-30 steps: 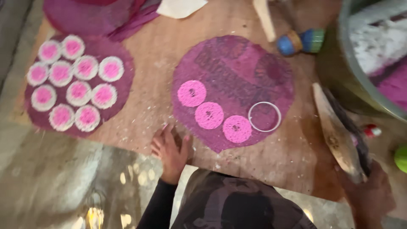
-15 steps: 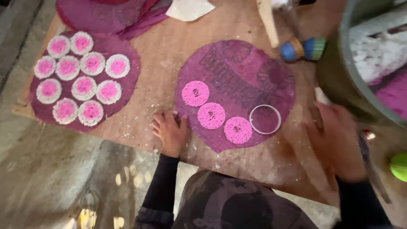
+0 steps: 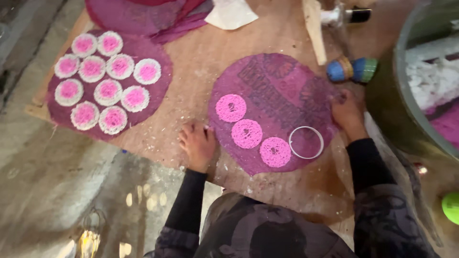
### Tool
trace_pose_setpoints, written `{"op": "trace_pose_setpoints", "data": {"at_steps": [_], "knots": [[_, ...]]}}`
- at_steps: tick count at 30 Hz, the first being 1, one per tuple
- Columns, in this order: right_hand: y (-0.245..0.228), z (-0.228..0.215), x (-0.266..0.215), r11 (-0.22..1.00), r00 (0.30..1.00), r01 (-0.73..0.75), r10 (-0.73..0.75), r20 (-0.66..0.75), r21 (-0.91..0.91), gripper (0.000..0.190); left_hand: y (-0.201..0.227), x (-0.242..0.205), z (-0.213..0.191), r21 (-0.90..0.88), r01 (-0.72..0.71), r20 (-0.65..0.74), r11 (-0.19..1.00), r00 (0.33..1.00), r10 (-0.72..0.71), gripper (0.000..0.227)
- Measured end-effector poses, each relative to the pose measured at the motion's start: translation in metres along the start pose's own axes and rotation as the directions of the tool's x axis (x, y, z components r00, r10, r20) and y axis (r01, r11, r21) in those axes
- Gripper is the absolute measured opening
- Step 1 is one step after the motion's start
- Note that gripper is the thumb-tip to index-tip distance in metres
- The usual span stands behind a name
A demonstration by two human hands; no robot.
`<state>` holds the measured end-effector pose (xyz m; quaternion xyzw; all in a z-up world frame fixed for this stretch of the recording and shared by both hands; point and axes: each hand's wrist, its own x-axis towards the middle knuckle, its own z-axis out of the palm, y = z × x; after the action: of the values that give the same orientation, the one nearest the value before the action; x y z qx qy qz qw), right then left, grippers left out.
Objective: The person applies white and pink paste onto purple dough circles using a wooden tool and a plastic cylinder, then arranges the circles on a larger purple dough sheet.
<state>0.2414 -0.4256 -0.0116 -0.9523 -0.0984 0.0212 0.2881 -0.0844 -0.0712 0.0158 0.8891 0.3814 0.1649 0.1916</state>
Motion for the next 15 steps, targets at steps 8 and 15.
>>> {"op": "trace_pose_setpoints", "data": {"at_steps": [8,15], "knots": [[0.011,-0.005,-0.011,0.991,0.994,0.106,-0.108,0.031,0.076,0.045,0.014,0.002,-0.010,-0.107,0.009,-0.022,0.994,1.000,-0.011,0.040],[-0.004,-0.012,-0.024,0.980,0.991,0.129,-0.130,-0.002,0.150,0.035,0.018,0.008,-0.018,-0.031,0.003,0.028,1.000,1.000,-0.002,0.029]]}}
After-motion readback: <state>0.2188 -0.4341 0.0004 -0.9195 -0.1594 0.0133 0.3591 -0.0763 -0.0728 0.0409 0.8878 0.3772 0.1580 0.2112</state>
